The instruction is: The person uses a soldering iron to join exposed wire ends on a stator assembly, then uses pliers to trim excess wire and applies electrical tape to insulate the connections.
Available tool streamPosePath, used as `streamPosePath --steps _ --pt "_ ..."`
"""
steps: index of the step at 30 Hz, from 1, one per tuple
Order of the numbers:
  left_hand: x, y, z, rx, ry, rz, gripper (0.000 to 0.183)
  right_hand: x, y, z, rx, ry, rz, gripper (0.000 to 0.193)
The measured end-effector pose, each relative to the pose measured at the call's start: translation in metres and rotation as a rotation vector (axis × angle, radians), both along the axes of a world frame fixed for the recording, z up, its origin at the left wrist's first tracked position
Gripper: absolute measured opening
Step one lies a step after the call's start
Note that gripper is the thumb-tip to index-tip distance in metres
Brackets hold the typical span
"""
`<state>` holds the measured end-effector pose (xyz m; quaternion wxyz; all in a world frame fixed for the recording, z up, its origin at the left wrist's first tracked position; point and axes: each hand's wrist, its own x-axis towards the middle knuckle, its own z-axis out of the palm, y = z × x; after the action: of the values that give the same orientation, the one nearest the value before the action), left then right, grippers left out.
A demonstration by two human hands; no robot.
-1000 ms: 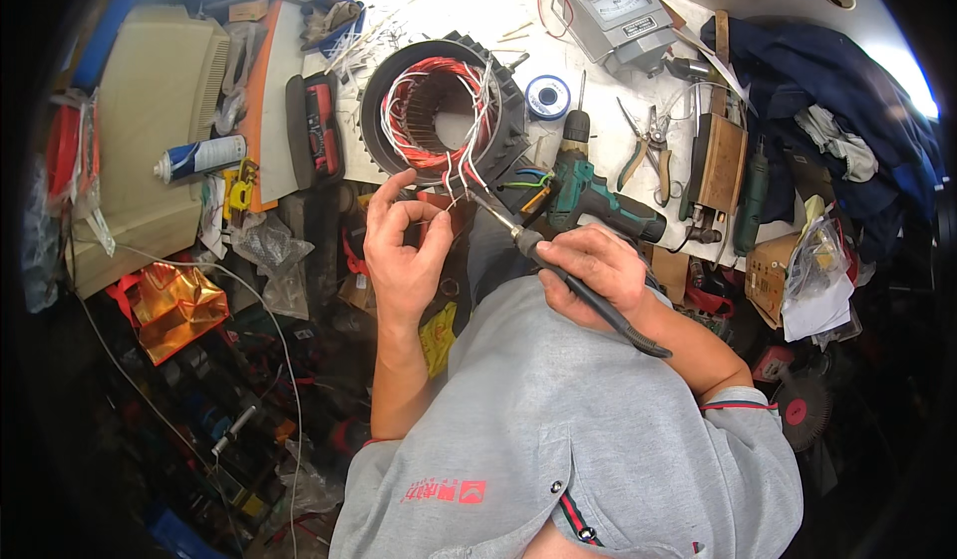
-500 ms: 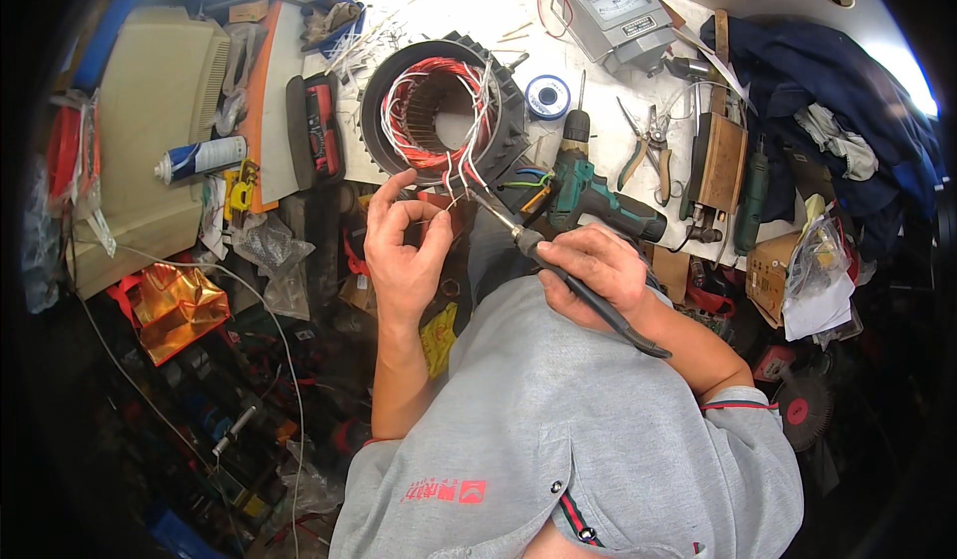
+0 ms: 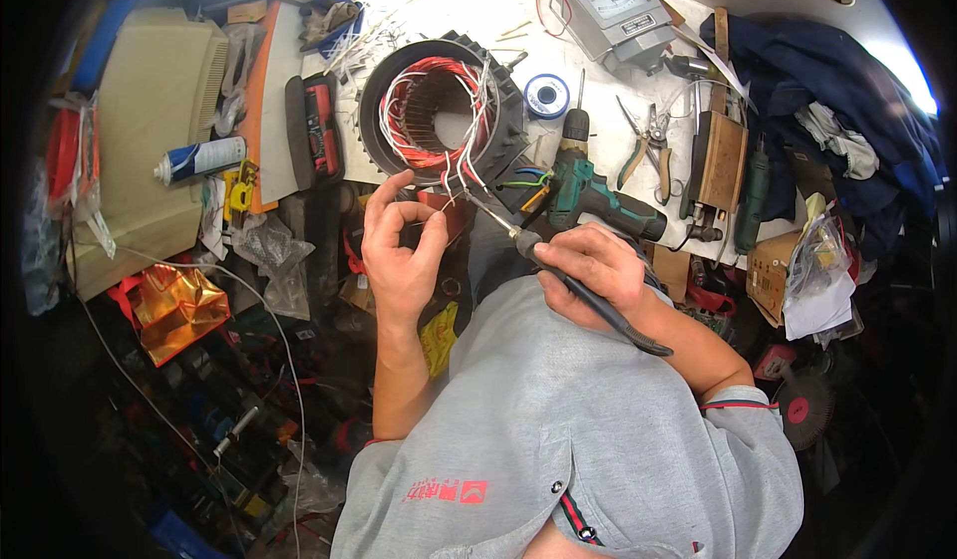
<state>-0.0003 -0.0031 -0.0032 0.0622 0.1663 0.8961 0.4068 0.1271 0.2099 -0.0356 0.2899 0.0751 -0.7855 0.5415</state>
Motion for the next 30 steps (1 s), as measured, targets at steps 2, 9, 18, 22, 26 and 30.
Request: streamPosePath --steps 2,9,18,22,26,30 --pt "0.0 -0.0004 -0.0006 0.001 0.0 -0.002 0.007 0.0 -0.0002 -0.0007 -0.001 0.004 -0.002 0.047" --pt "0.0002 0.0006 0.0006 0.002 -0.007 -0.002 0.007 -0.001 -0.0011 -0.0018 -0.006 0.0 0.008 0.047" --pt "0.0005 0.0005 0.0 -0.01 -0.003 0.011 0.007 -0.0016 -0.0002 0.0002 -0.006 -0.005 0.009 0.047" --pt "-0.0004 0.0001 0.0004 -0.004 -0.011 0.002 0.007 -0.0007 -0.0005 0.0006 0.004 -0.004 0.001 0.046" --pt "-0.0002 -0.0003 -0.0001 -0.002 -0.023 0.007 0.007 0.0002 -0.0003 0.0013 -0.003 0.002 -0.007 0.045" --pt "-0.0001 -0.0018 -0.002 -0.013 0.006 -0.007 0.007 -0.0015 -0.0006 0.0006 -0.009 0.001 -0.005 0.045"
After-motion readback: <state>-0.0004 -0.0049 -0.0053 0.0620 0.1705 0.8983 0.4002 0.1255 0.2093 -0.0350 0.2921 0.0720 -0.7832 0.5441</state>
